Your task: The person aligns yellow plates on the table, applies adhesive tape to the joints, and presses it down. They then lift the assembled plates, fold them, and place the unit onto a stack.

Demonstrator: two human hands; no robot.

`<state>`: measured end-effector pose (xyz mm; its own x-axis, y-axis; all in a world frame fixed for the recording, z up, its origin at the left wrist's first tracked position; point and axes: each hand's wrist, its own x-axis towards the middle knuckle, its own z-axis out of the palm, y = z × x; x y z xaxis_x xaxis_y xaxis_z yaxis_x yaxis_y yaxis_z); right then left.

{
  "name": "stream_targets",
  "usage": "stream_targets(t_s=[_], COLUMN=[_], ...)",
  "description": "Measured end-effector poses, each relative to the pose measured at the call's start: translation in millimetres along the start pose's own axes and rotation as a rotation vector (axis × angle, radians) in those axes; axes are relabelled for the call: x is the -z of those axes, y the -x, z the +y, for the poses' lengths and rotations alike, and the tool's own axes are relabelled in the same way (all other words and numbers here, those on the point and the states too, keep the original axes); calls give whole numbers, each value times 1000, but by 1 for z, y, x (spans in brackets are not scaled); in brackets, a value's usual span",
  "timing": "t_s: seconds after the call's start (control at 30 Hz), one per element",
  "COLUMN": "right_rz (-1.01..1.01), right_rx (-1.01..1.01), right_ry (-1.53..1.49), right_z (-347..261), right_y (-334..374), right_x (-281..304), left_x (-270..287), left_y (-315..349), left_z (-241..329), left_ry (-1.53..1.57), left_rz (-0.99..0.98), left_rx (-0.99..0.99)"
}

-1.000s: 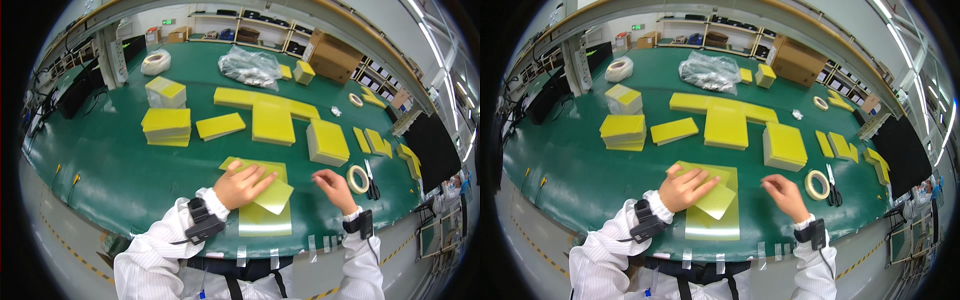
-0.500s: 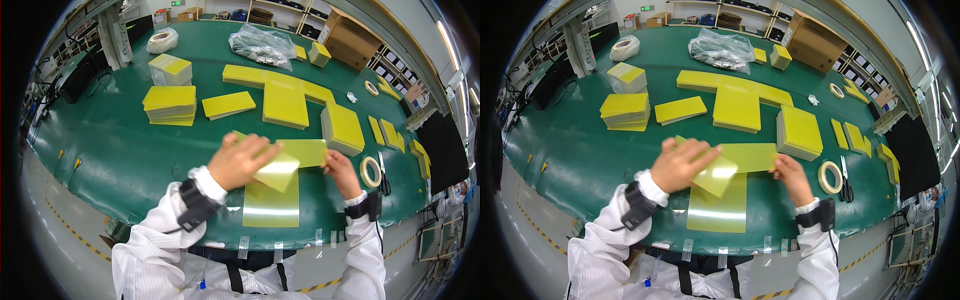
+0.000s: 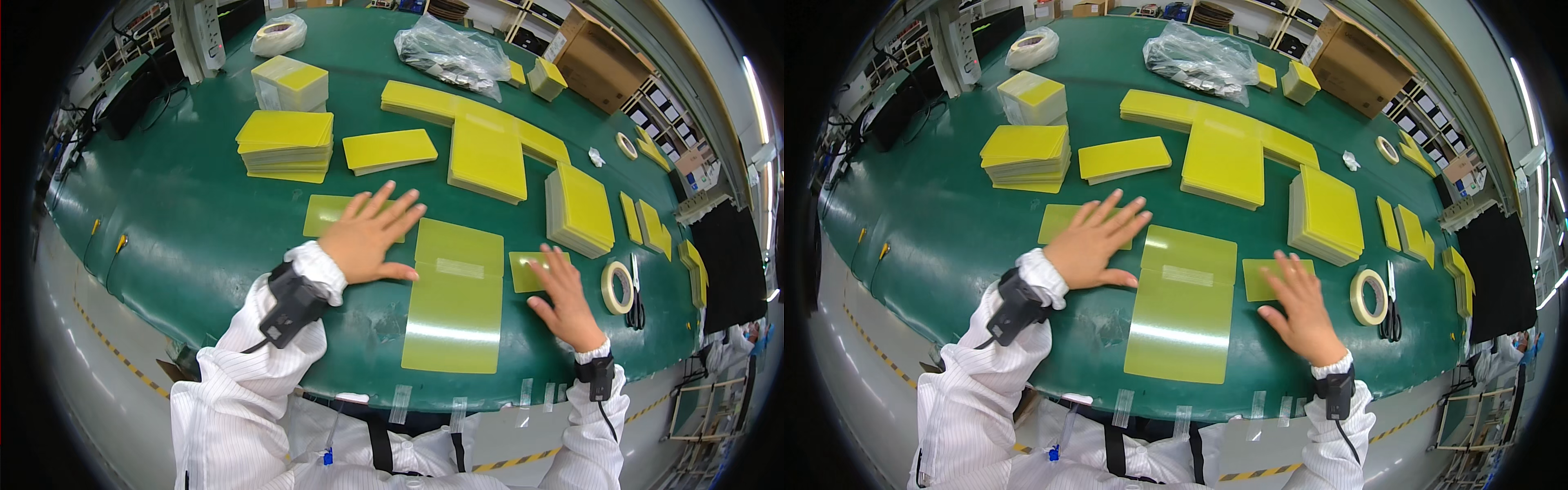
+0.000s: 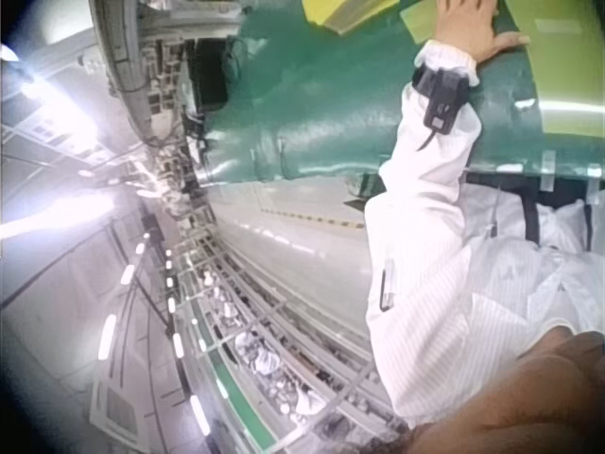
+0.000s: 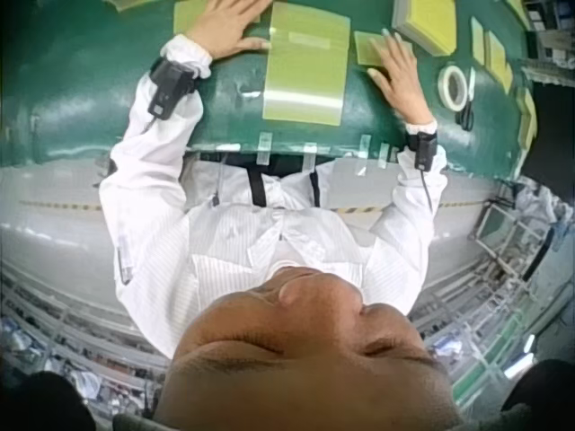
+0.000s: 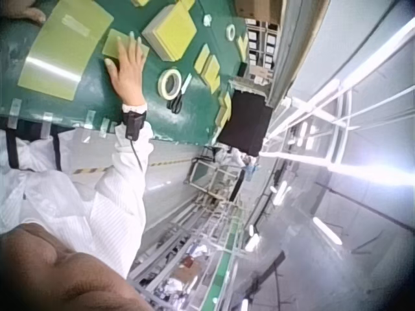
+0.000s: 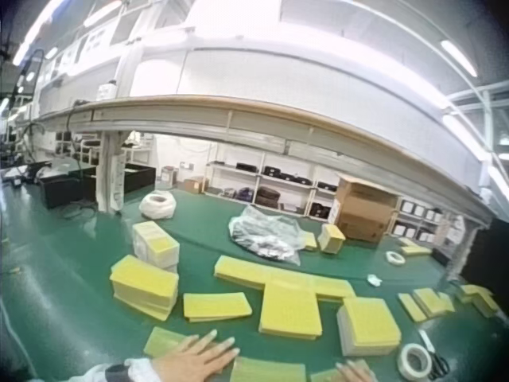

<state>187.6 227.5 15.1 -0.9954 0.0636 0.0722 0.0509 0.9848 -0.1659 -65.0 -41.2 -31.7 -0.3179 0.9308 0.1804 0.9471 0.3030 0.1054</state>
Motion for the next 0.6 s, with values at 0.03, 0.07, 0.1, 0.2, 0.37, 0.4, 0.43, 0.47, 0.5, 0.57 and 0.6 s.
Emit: stream_targets(t_s=[0.03,0.07,0.1,0.2,0.37,0.4,0.43,0.47,0.5,0.57,0.6], right_rz=[-5,-61,-119,-100,-109,-102,-104,-106,-109,-129,-148], right_rx=[1,-35,-72,-146,-167,-163,-166,-156,-147,-157,-161], right_ry=[1,11,23,38,69,62,62,64,66,68,70], right_z=[-1,2,4,2,-20,-25,-28,-31,-33,-40,-43], right_y=[-2,-5,-7,-9,-11,-11,-10,-8,-7,-4,-3], right_x=[-7,-20,-28,-33,-39,-40,-40,-39,-39,-36,-34], left_x=[-6,-9,-11,-14,-10,-9,-8,-7,-6,-2,2], left_y=[-3,-7,-11,-16,-12,-10,-8,-5,-4,-4,-4], left_z=[6,12,18,25,26,27,27,27,27,30,33], left_ry=[22,26,11,10,28,39,50,52,69,88,118], left_rz=[41,40,19,-9,-35,-46,-56,-58,-71,-87,-129], left_rx=[-72,-69,-119,-181,-200,-213,-226,-229,-228,-232,-217])
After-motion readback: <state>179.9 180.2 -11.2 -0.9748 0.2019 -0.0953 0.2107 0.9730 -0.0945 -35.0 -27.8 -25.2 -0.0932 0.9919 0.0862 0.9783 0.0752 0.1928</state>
